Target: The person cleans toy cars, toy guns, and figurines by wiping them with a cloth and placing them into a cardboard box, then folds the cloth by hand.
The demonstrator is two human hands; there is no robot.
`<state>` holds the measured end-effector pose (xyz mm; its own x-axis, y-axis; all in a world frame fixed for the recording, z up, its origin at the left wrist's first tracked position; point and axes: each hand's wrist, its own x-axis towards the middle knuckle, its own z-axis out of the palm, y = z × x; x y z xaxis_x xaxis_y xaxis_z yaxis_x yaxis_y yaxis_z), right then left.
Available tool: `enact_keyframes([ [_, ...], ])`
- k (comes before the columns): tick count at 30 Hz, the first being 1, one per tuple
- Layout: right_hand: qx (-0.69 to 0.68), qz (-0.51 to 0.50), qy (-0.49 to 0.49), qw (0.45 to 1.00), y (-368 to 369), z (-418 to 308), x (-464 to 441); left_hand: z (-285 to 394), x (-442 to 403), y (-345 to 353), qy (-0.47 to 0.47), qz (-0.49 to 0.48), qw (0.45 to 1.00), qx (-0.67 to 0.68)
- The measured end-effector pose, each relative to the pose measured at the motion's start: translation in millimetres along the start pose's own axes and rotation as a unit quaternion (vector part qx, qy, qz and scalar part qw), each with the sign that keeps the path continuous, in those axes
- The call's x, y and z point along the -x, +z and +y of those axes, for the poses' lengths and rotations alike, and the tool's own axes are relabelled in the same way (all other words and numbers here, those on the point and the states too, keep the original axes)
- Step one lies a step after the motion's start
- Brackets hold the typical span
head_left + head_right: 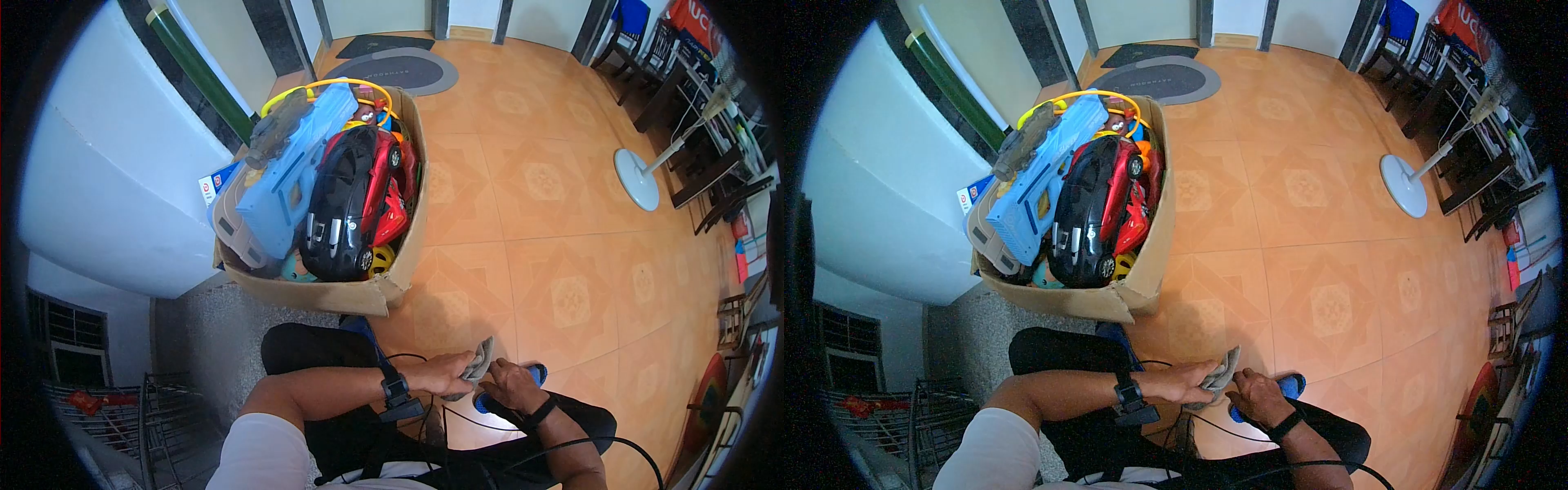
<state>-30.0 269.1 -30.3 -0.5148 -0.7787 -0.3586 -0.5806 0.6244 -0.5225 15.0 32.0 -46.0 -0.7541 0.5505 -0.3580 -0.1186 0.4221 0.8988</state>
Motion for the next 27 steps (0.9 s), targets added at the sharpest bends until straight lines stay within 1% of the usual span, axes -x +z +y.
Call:
enact_keyframes([
  [6, 0.001, 0.000, 0.006, 1.000, 0.3, -0.7, 0.4, 0.5, 0.4, 0.5, -0.001, 0.006, 1.000, 0.012],
  [11, -0.003, 0.009, -0.004, 1.000, 2.1, 1.3, 0.4, 0.1, 1.0, 0.3, 0.011, 0.014, 1.000, -0.008],
  [15, 0.000, -0.001, 0.007, 1.000, -1.6, -2.5, 0.7, 0.5, 0.6, 0.2, 0.013, 0.013, 1.000, -0.019],
  [18, 0.002, 0.001, 0.005, 1.000, -1.7, -2.9, 0.6, 7.3, 3.1, -4.3, -0.009, 0.002, 1.000, 0.006],
  [27, 0.005, -0.001, 0.002, 1.000, -0.6, -1.0, 0.4, -0.3, 0.3, 0.6, -0.002, 0.006, 1.000, -0.007],
])
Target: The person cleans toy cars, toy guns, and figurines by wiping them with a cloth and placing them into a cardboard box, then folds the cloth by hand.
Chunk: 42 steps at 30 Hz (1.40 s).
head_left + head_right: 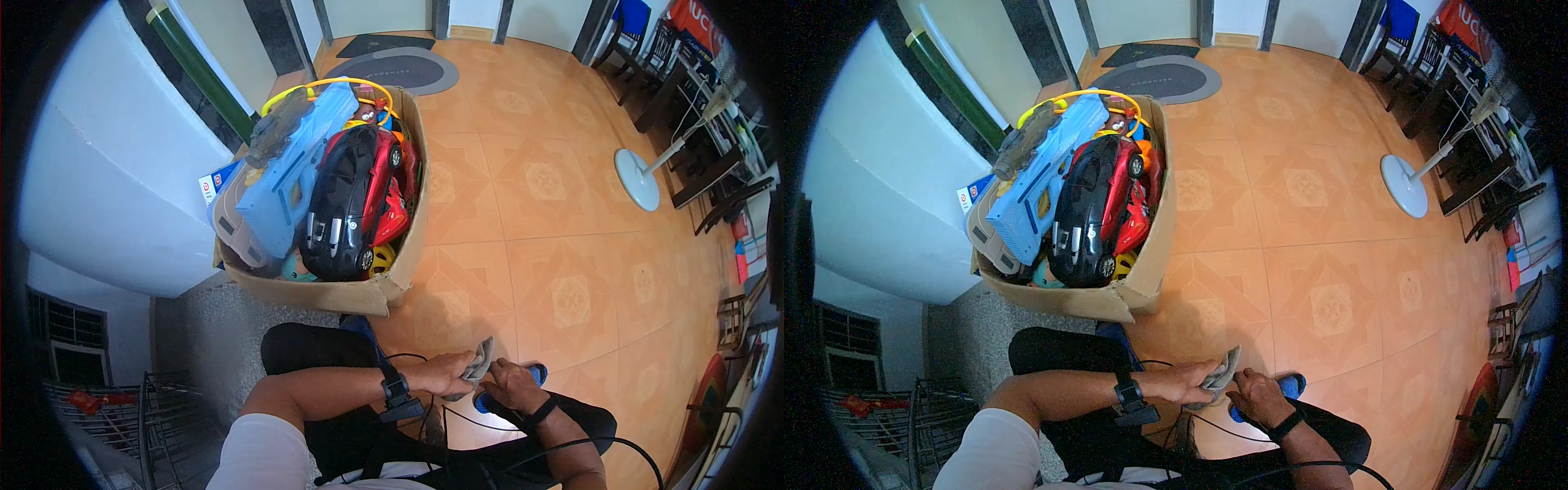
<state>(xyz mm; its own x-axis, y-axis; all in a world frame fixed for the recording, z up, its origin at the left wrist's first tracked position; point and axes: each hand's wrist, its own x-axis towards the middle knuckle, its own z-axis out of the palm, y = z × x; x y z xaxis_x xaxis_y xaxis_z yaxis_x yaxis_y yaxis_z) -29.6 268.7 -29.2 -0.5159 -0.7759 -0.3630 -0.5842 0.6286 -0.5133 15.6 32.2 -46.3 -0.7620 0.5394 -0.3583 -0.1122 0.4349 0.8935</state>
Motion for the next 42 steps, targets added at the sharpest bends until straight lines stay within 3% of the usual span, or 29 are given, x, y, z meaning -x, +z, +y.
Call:
enact_keyframes([
  [33, 0.007, -0.004, -0.003, 1.000, 3, 3, 0, 1, 0, -1, -0.005, -0.010, 1.000, 0.002],
  [42, 0.018, 0.002, -0.010, 1.000, 3, 3, 0, -14, -4, 9, 0.034, 0.017, 0.999, 0.003],
])
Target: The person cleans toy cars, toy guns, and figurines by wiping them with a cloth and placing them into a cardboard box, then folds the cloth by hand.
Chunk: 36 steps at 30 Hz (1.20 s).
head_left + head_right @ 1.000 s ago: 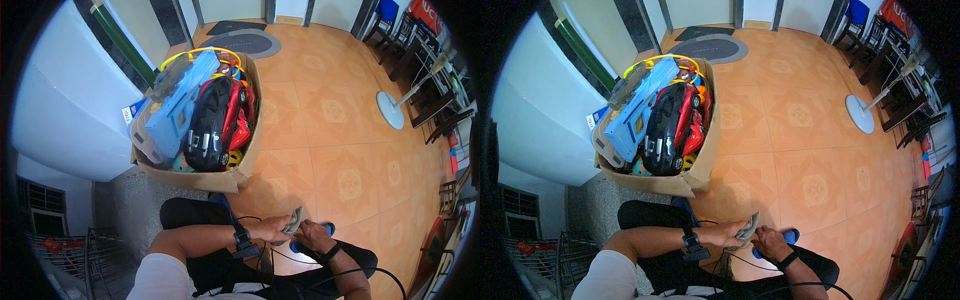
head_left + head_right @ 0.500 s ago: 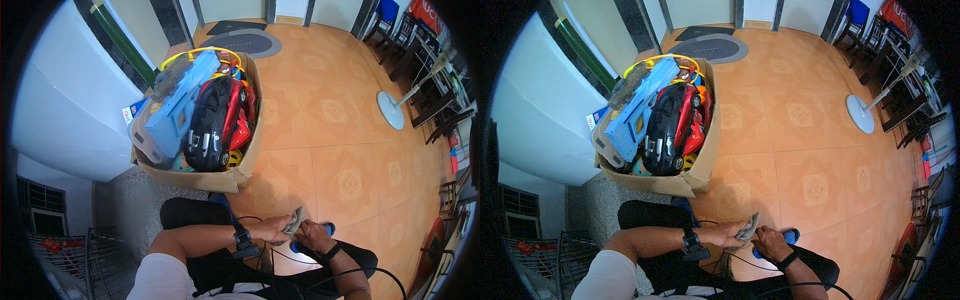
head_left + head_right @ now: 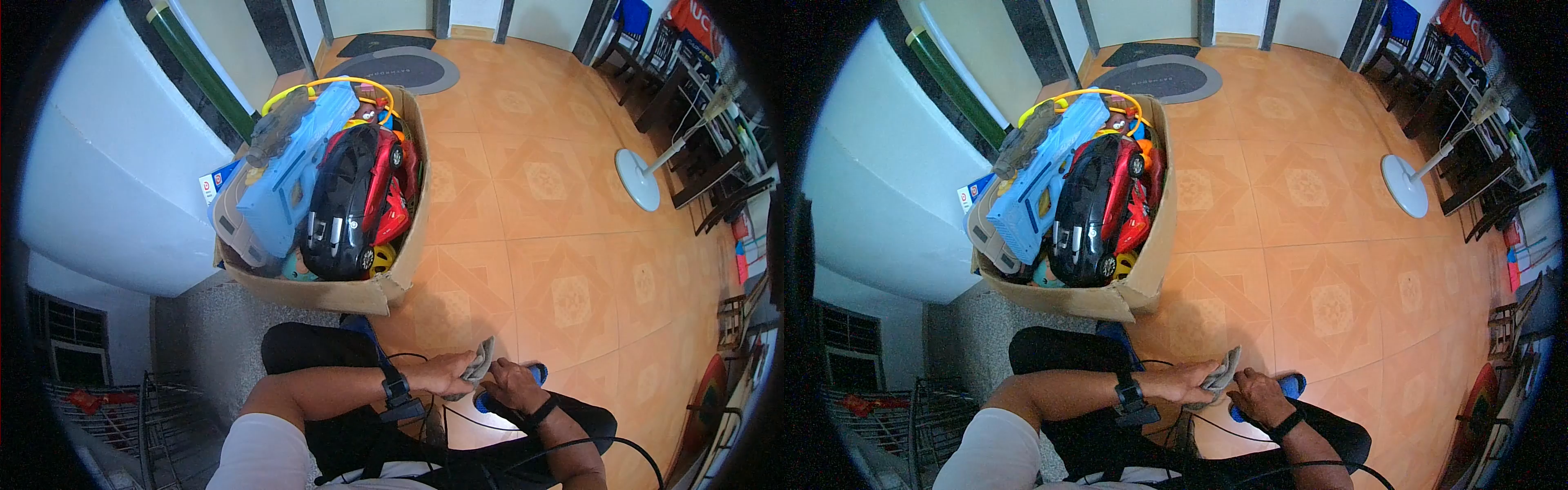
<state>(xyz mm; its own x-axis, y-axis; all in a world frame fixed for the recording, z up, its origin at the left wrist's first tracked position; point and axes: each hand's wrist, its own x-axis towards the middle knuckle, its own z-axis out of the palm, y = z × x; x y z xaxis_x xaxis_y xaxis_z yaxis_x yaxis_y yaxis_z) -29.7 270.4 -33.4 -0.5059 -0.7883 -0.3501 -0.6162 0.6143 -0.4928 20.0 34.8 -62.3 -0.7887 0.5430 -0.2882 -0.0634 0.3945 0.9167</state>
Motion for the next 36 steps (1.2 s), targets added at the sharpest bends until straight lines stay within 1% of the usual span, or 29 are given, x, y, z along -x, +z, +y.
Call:
enact_keyframes([
  [6, -0.004, -0.002, 0.004, 1.000, -1, -1, 0, 4, 1, -4, -0.006, -0.005, 1.000, -0.002],
  [9, -0.008, -0.009, 0.013, 1.000, -4, -3, 0, 14, 2, -9, -0.038, -0.027, 0.999, 0.018],
  [14, -0.012, -0.023, 0.030, 0.999, -4, -4, -1, 6, 0, -5, -0.036, -0.028, 0.999, 0.008],
  [18, -0.009, -0.026, 0.025, 0.999, -4, -2, -1, 15, 2, -9, -0.048, -0.030, 0.998, -0.005],
  [27, -0.008, -0.007, 0.013, 1.000, -4, -3, -1, 4, 0, -4, -0.022, -0.020, 1.000, -0.007],
  [30, -0.005, 0.001, 0.009, 1.000, -3, -2, -1, 4, 2, -3, -0.009, -0.002, 1.000, 0.014],
  [36, -0.015, -0.003, 0.010, 1.000, 0, 0, 0, 13, 3, -8, -0.025, -0.018, 1.000, -0.003],
])
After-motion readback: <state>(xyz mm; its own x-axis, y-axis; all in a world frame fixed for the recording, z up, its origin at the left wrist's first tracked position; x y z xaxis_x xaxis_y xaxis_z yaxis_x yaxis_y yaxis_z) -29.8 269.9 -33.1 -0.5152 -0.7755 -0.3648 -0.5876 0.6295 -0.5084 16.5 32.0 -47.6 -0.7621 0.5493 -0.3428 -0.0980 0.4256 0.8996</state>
